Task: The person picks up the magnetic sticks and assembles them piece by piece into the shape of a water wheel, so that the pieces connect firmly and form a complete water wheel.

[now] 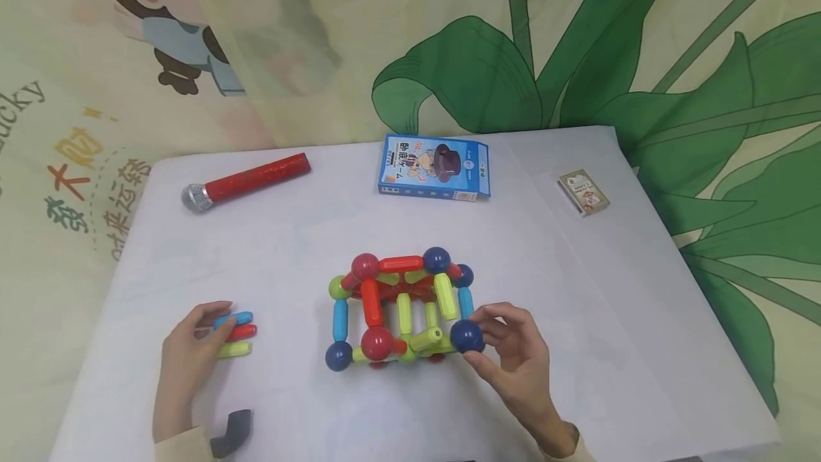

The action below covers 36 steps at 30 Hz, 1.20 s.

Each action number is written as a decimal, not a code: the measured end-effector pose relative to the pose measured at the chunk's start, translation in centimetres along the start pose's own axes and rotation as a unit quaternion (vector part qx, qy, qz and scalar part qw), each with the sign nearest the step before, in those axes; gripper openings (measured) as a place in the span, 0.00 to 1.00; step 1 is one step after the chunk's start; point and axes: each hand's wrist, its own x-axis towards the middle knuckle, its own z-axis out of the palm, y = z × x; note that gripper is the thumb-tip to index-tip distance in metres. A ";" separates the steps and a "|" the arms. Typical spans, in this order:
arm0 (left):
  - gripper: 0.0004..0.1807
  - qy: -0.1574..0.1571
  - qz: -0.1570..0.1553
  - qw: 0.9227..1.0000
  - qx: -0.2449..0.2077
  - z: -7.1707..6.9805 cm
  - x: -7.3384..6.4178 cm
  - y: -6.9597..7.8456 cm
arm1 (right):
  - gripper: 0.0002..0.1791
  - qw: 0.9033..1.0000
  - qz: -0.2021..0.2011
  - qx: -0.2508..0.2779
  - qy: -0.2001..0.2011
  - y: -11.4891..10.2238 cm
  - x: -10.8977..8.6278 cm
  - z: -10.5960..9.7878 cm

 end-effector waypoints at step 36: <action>0.24 -0.068 0.022 0.997 0.008 -0.2 0.9 0.7 | 0.17 0.990 0.092 -0.105 0.014 2.8 3.0 -4.0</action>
